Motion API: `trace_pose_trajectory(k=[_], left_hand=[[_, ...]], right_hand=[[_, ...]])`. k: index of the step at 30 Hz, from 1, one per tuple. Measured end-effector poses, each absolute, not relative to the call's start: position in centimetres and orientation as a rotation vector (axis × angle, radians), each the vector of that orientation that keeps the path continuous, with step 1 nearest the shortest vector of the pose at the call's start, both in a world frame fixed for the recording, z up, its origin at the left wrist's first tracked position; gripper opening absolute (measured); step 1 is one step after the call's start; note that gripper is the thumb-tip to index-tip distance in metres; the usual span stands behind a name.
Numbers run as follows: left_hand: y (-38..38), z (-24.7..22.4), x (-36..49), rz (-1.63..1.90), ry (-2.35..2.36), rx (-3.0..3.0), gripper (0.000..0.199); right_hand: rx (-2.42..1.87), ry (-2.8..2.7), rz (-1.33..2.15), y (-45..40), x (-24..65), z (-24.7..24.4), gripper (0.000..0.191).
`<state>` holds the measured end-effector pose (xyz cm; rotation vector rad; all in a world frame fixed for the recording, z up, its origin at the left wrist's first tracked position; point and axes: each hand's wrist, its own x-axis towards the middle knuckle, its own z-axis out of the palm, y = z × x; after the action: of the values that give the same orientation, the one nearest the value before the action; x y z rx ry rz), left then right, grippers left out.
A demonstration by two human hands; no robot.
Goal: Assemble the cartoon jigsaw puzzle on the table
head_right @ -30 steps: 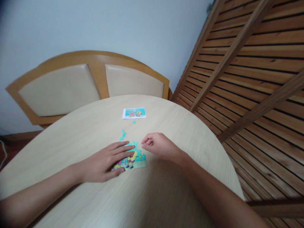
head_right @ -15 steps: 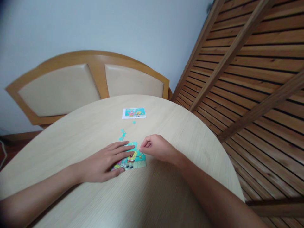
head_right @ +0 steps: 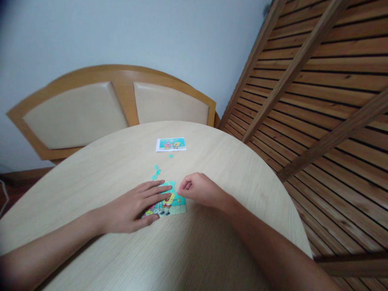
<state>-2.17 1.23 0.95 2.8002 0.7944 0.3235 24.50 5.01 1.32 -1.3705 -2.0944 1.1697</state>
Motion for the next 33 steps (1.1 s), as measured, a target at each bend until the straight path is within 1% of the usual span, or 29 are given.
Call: trace_pose_trajectory(k=[5,14,24,33], left_hand=[[1.2,0.94,-2.18,0.321,0.798,2.807,0.059],[1.2,1.12,-2.12,0.317,0.788,2.791,0.059],[1.2,1.05,-2.21,0.312,0.793,2.796,0.059],[1.29,0.94,-2.2,0.333,0.784,2.787,0.061]], right_hand=[[-1.403,-2.157,1.058,5.04,24.55,1.42,0.015],[-1.385,-2.25,0.96,5.25,24.97,1.85,0.022],[-1.381,-2.237,1.026,5.17,25.31,1.94,0.014],[-1.342,-2.295,0.954,5.11,24.97,1.73,0.01]])
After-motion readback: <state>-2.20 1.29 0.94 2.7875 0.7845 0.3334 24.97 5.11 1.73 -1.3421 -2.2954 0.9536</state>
